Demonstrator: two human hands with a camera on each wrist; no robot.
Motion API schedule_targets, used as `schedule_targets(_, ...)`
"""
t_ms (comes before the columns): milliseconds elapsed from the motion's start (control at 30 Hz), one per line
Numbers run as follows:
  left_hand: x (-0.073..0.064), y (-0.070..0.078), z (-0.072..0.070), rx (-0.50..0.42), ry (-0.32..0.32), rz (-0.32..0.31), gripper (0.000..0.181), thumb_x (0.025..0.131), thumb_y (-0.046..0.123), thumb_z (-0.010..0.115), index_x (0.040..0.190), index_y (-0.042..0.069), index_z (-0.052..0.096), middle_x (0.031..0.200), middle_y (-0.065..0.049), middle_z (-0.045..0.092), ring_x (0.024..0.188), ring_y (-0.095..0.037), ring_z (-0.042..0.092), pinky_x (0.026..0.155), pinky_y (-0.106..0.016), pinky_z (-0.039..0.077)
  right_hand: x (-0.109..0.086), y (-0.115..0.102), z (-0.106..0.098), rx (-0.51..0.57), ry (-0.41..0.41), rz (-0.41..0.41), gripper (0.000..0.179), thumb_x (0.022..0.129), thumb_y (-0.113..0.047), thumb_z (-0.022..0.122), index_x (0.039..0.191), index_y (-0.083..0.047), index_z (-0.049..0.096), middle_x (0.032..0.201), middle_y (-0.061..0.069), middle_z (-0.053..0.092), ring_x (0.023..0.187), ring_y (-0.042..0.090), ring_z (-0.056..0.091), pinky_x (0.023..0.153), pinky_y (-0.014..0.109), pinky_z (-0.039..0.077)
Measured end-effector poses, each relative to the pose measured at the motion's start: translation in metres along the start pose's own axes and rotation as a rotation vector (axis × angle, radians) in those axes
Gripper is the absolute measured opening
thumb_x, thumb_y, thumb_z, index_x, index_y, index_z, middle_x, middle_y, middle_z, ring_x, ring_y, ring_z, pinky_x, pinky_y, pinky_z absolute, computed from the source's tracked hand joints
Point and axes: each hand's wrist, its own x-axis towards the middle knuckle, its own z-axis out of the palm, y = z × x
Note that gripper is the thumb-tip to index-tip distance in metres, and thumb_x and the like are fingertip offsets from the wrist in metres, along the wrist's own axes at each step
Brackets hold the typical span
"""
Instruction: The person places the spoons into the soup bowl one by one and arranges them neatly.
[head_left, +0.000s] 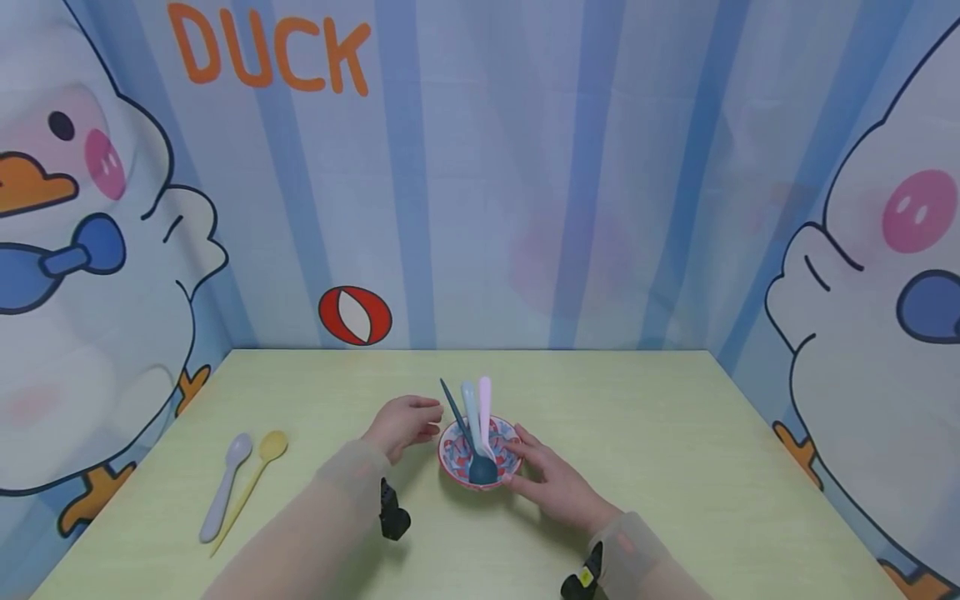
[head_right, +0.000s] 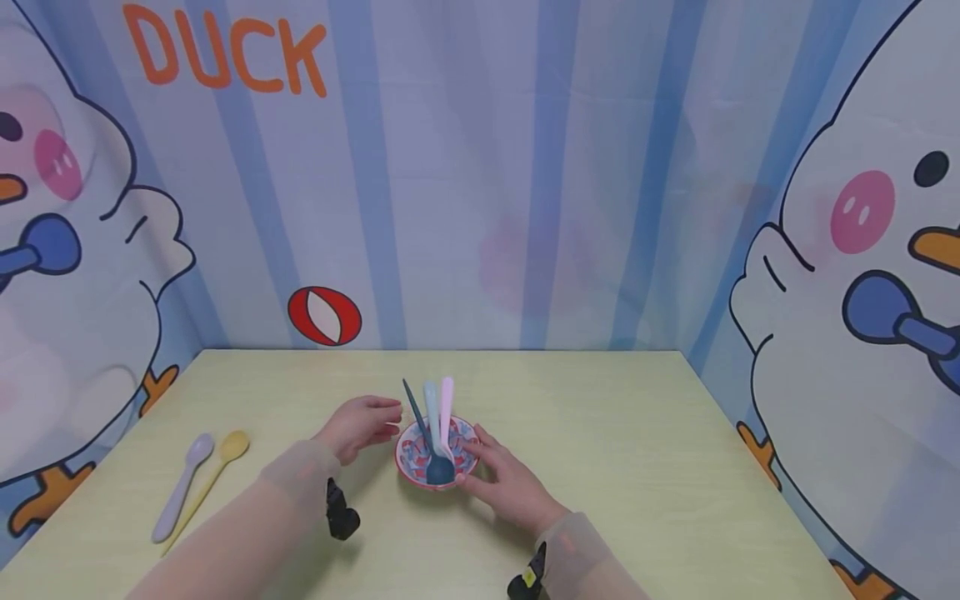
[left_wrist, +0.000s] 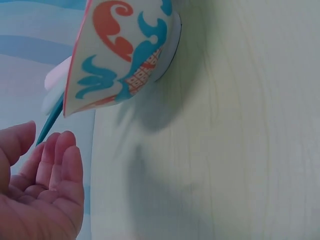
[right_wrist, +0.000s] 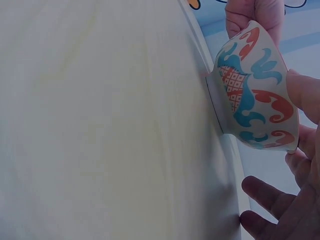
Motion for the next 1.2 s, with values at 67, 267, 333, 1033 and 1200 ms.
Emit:
schedule_targets(67, -0.002, -0.002, -0.004, 0.005, 0.006, 0.004, 0.038, 0.094, 0.023, 0.064, 0.126, 0.003, 0.059, 0.116, -0.015, 0.064, 0.091, -0.021, 0.065, 0.083, -0.032, 0.054, 0.0, 0.0, 0.0, 0.003, -0.001, 0.004, 0.059, 0.092, -0.041, 0.062, 0.142, -0.013, 0.048, 0.159, 0.002, 0.02, 0.144, 0.033, 0.018, 0.111, 0.057, 0.022)
schedule_targets(267, -0.007, -0.006, -0.018, -0.007, 0.016, 0.02, 0.039, 0.095, 0.021, 0.062, 0.129, 0.002, 0.057, 0.118, -0.016, 0.063, 0.096, -0.024, 0.065, 0.083, -0.031, 0.054, 0.0, -0.001, 0.0, 0.004, -0.004, 0.01, 0.06, 0.092, -0.041, 0.063, 0.142, -0.013, 0.048, 0.159, 0.002, 0.019, 0.144, 0.032, 0.018, 0.111, 0.057, 0.021)
schedule_targets(333, -0.009, -0.006, -0.023, -0.013, 0.019, 0.024, 0.039, 0.096, 0.021, 0.061, 0.129, 0.002, 0.056, 0.119, -0.017, 0.062, 0.098, -0.025, 0.064, 0.084, -0.031, 0.053, -0.001, -0.001, 0.0, 0.003, -0.003, 0.011, 0.059, 0.092, -0.041, 0.063, 0.142, -0.013, 0.048, 0.159, 0.002, 0.02, 0.144, 0.032, 0.018, 0.111, 0.057, 0.021)
schedule_targets(1033, -0.04, -0.021, -0.075, -0.028, 0.055, 0.021, 0.046, 0.098, 0.025, 0.058, 0.134, -0.001, 0.05, 0.128, -0.022, 0.054, 0.107, -0.033, 0.057, 0.087, -0.03, 0.051, 0.001, 0.001, 0.001, 0.006, -0.009, 0.025, 0.061, 0.092, -0.043, 0.062, 0.143, -0.014, 0.047, 0.159, 0.0, 0.019, 0.144, 0.032, 0.017, 0.11, 0.058, 0.021)
schedule_targets(1200, -0.049, -0.028, -0.089, -0.013, 0.077, 0.004, 0.048, 0.097, 0.028, 0.058, 0.135, -0.001, 0.049, 0.128, -0.022, 0.054, 0.106, -0.031, 0.056, 0.084, -0.027, 0.051, 0.001, 0.001, 0.001, 0.002, -0.007, 0.016, 0.06, 0.092, -0.043, 0.062, 0.143, -0.014, 0.047, 0.159, 0.001, 0.019, 0.144, 0.032, 0.017, 0.11, 0.057, 0.022)
